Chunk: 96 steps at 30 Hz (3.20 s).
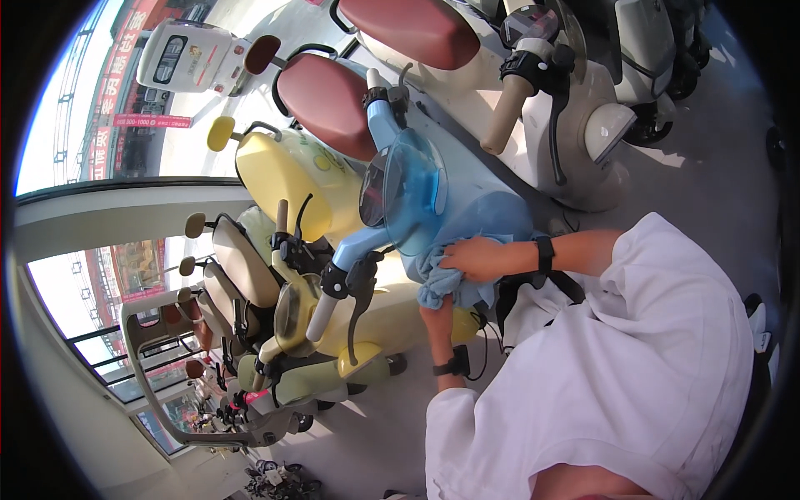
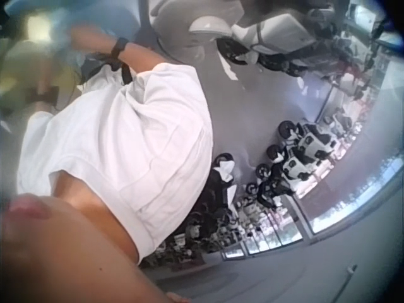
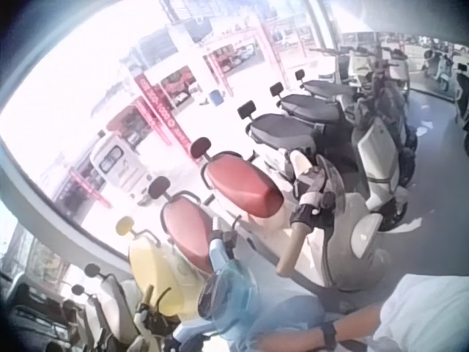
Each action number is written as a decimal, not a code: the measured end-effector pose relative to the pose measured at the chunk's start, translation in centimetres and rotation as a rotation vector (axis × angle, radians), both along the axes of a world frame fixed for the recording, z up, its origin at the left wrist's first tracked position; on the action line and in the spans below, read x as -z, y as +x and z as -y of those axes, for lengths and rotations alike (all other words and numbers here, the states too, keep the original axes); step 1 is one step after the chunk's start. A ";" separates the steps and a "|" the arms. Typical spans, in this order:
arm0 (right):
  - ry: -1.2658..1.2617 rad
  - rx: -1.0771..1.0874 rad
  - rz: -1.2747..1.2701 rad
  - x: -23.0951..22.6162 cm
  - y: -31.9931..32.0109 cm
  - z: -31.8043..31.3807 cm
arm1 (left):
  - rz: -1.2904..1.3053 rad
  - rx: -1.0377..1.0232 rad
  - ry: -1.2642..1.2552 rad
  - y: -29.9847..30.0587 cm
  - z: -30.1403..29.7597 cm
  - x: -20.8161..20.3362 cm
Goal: The person wipes the seat and frame of a three-wheeled vehicle with a cloth. They then move to several electric scooters, wiping the mirrors, handlebars, instrument panels, and seats one at a time.
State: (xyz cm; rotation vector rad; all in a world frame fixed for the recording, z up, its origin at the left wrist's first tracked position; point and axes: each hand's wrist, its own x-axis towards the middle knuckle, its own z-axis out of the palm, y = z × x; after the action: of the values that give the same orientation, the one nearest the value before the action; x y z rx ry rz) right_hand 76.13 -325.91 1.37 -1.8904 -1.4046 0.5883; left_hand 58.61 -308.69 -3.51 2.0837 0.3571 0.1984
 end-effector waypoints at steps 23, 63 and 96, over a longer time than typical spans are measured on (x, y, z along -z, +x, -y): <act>0.201 0.348 -0.467 7.6 13.6 7.2 | -0.045 -0.142 0.574 18.5 13.1 -4.8; 0.507 0.717 -0.162 7.3 6.0 1.9 | 0.246 0.066 0.948 17.5 9.2 -8.8; 0.519 0.703 0.396 -3.7 2.3 -1.9 | 0.516 -0.239 0.484 10.5 4.9 -10.4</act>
State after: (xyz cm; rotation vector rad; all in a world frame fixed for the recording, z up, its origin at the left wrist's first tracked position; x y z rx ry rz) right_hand 78.43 -324.01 5.05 -1.9312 -0.8783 -0.4692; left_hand 69.11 -313.61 6.86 2.3487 0.2543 1.0291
